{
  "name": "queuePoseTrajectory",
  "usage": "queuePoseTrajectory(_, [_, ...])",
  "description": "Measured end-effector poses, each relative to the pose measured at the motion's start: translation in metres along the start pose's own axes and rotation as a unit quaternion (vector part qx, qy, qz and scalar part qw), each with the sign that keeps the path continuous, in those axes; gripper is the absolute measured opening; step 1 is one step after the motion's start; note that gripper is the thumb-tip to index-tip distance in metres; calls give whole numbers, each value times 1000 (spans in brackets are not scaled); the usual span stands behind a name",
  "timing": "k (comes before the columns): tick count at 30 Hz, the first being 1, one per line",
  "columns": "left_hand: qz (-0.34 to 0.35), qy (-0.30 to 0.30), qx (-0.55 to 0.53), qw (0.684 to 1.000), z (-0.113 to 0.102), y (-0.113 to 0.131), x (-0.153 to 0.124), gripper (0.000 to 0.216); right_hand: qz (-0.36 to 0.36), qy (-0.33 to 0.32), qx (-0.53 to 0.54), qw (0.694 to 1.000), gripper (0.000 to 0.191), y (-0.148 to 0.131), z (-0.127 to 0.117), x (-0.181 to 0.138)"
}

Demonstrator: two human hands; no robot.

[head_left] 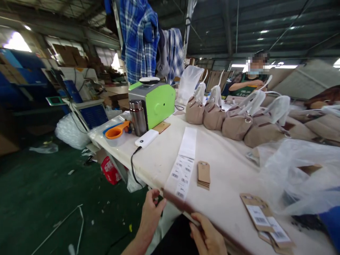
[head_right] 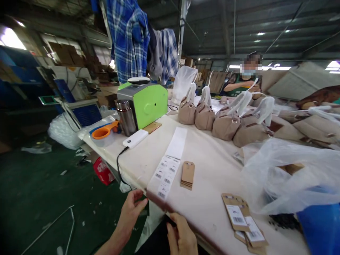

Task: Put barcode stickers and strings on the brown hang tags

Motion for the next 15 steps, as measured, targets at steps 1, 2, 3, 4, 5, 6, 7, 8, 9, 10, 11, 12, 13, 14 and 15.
queuePoseTrajectory(1, [-25, -9, -32, 999, 5, -3, -4, 41, -9, 8, 1, 1000, 34, -2, 9, 2])
queuePoseTrajectory(2, [-47, -22, -63, 997, 11, -4, -6, 43, -14, 15, 2, 1000, 34, -5, 16, 4])
queuePoseTrajectory(3, [-68, -36, -91, 993, 15, -3, -8, 45, -12, 16, 5, 1000, 34, -7, 21, 6])
queuePoseTrajectory(4, [-89, -53, -117, 988, 19, 0, -10, 47, -1, 9, 13, 1000, 34, -8, 26, 8])
queuePoseTrajectory(5, [-109, -71, -137, 982, 21, 4, -11, 48, 16, -4, 24, 1000, 34, -8, 28, 9])
queuePoseTrajectory(6, [-128, -85, -151, 976, 22, 8, -11, 47, 36, -19, 37, 998, 33, -9, 29, 10])
queuePoseTrajectory(7, [-148, -99, -163, 970, 21, 14, -12, 46, 57, -34, 49, 997, 32, -9, 29, 10])
queuePoseTrajectory(8, [-171, -115, -175, 963, 21, 19, -12, 46, 74, -44, 57, 995, 32, -9, 27, 10])
queuePoseTrajectory(9, [-199, -138, -190, 952, 21, 25, -12, 47, 85, -48, 58, 994, 33, -9, 25, 10])
queuePoseTrajectory(10, [-230, -167, -210, 935, 22, 29, -12, 48, 86, -49, 51, 994, 32, -10, 22, 10])
queuePoseTrajectory(11, [-264, -201, -230, 915, 24, 34, -12, 49, 77, -47, 39, 995, 31, -12, 19, 11])
queuePoseTrajectory(12, [-294, -234, -248, 893, 27, 37, -13, 49, 58, -42, 23, 997, 29, -14, 15, 11])
queuePoseTrajectory(13, [-314, -260, -261, 875, 29, 39, -13, 48, 32, -30, 4, 999, 27, -17, 11, 12])
queuePoseTrajectory(14, [-323, -277, -267, 865, 32, 40, -13, 46, 2, -13, -17, 1000, 25, -20, 7, 14])
queuePoseTrajectory(15, [-323, -288, -269, 860, 34, 41, -13, 44, -28, 8, -40, 999, 24, -23, 3, 16])
Point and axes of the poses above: each hand's wrist, its own x-axis towards the middle knuckle, its own z-axis out of the palm, y = z × x, the point moved 3 cm from there along x, towards the middle knuckle, and after that the axes turned 8 degrees about -x, right-handed, at the moved point
